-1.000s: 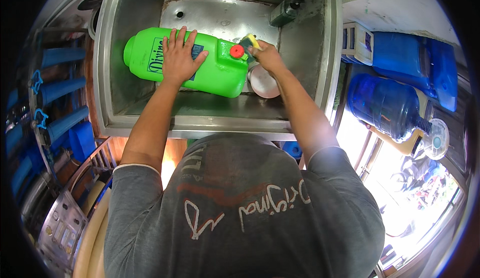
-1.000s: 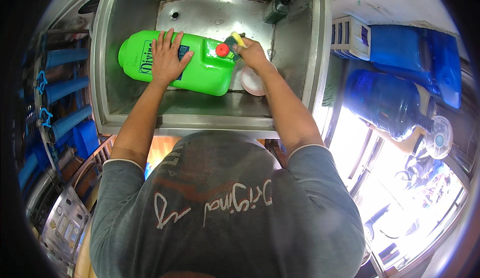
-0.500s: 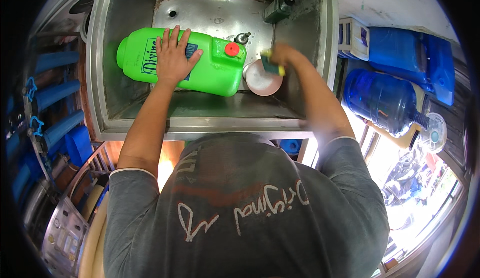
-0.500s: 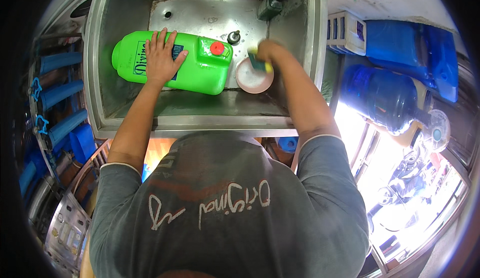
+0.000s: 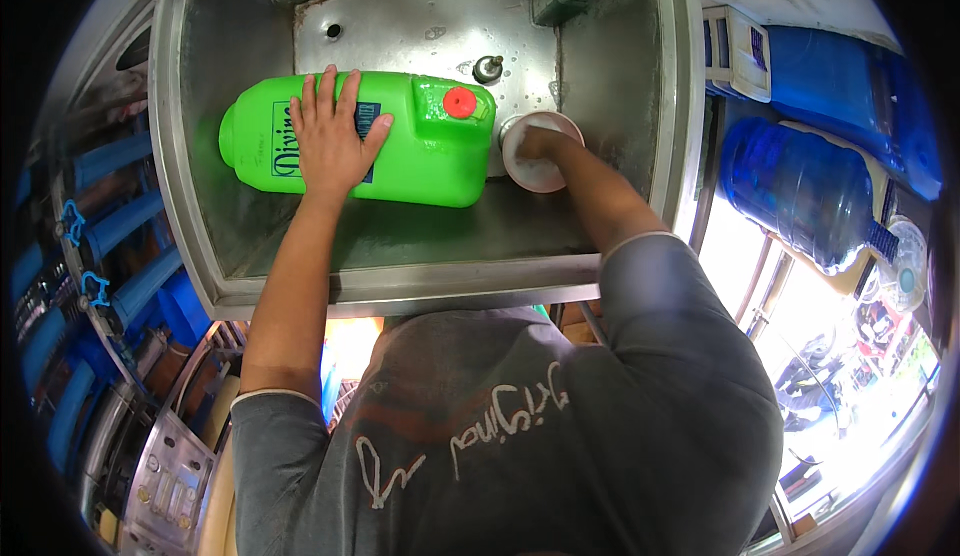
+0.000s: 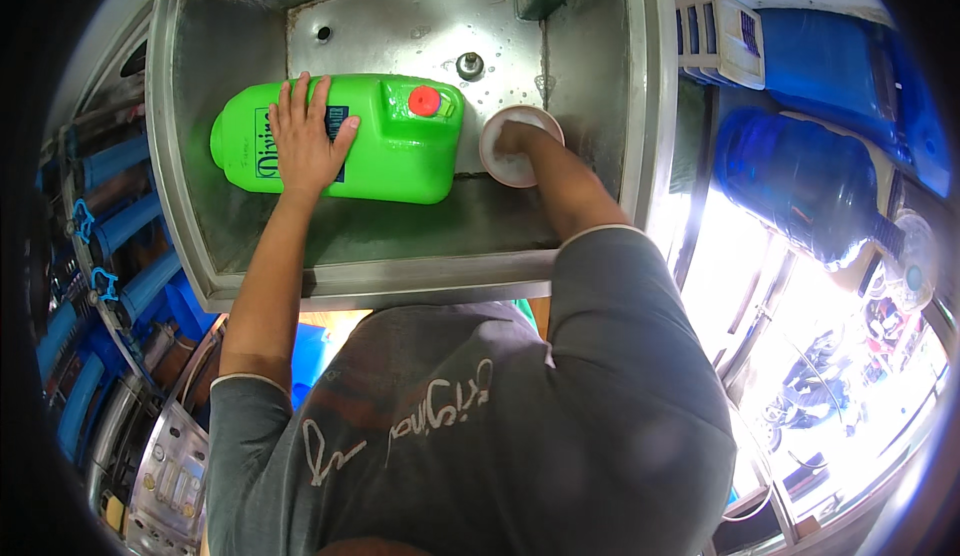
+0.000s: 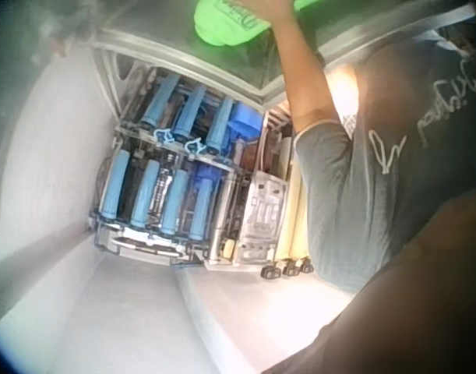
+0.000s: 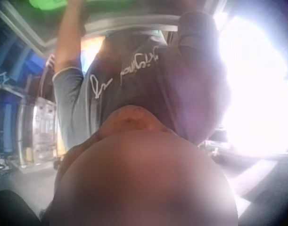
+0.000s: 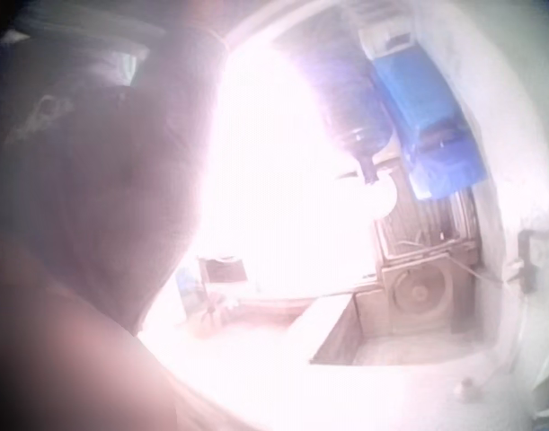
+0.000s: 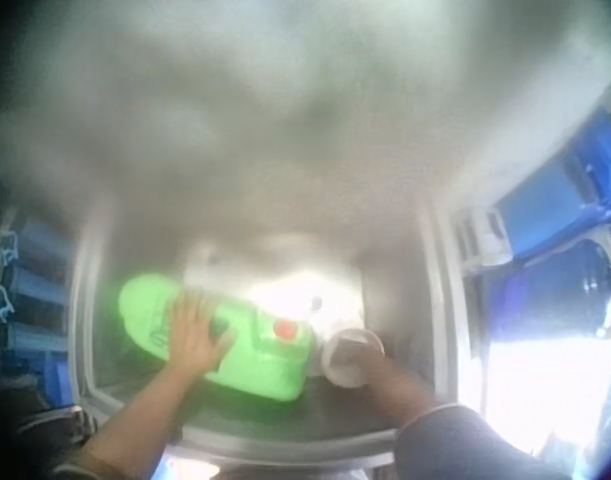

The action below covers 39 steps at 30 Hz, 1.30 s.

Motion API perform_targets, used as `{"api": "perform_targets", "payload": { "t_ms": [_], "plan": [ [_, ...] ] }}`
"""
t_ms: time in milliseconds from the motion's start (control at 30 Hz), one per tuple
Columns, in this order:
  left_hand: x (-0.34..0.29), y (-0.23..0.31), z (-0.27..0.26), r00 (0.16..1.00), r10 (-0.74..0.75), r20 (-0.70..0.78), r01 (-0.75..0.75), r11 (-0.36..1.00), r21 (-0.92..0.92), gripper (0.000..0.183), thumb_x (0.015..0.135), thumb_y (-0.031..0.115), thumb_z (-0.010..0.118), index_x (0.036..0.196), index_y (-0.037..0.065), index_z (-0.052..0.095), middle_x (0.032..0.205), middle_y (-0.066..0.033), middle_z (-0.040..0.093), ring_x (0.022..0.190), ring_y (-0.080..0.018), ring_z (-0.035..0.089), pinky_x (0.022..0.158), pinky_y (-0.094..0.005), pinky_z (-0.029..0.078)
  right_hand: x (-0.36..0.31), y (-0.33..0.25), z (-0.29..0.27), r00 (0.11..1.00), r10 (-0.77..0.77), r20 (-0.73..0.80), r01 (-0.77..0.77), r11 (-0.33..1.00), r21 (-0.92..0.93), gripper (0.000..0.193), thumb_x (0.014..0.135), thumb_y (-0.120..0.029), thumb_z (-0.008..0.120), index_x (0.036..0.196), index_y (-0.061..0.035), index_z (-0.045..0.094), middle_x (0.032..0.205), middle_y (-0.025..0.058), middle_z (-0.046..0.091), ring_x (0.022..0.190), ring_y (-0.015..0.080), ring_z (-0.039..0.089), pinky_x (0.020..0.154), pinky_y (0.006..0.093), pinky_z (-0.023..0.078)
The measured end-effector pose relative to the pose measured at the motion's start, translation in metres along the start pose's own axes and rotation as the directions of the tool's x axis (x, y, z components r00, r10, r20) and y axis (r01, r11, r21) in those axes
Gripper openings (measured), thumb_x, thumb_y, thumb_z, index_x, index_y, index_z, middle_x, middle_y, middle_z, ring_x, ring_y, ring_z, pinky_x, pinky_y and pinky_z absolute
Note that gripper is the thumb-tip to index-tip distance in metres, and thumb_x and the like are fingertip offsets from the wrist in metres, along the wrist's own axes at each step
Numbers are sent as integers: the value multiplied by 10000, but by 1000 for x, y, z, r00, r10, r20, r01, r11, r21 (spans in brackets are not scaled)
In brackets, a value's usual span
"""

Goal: The person fills a pink bowl with water from a sink faucet, then pours an orange liquid from a large container into a smaller jug. They then place a green bottle in the sink and pour liquid from it into the pink bowl.

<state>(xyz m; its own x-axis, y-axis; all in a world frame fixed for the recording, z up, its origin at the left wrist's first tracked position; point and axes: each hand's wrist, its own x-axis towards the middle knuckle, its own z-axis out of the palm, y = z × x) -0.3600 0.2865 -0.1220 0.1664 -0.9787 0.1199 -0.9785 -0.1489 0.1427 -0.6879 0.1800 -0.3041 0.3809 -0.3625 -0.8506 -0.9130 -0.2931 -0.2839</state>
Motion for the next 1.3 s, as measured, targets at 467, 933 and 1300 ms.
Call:
{"api": "perform_targets", "payload": {
  "t_ms": [467, 933, 1300],
  "plan": [
    [4, 0, 0, 1000, -3, 22, 4, 1000, -14, 697, 852, 552, 604, 1406, 149, 472, 1490, -148, 389, 1392, -409, 310, 1140, -603, 205, 20, 17, 29, 1000, 2, -12, -5, 961, -276, 343, 801, -225, 650, 1074, -23, 697, 1074, 210, 697, 1005, 317, 683, 847, 416, 533],
    [4, 0, -2, 1000, -3, -4, 3, 1000, -8, 694, 853, 571, 598, 1397, 153, 494, 1493, -145, 394, 1391, -402, 320, 1139, -601, 208, -43, -4, -25, 995, 37, -88, -42, 997, -61, 506, 891, -385, 574, 1228, -12, 631, 1152, 223, 667, 1091, 334, 637, 943, 405, 489],
    [-2, -2, -4, 1000, 15, -11, -15, 1000, -26, 668, 876, 539, 590, 1415, 162, 472, 1499, -145, 392, 1401, -397, 306, 1146, -590, 197, -107, -95, -103, 832, -109, -544, 455, 695, 557, 313, 881, -200, 662, 1157, -53, 667, 993, 125, 696, 945, 201, 633, 887, 324, 481]
  ]
}}
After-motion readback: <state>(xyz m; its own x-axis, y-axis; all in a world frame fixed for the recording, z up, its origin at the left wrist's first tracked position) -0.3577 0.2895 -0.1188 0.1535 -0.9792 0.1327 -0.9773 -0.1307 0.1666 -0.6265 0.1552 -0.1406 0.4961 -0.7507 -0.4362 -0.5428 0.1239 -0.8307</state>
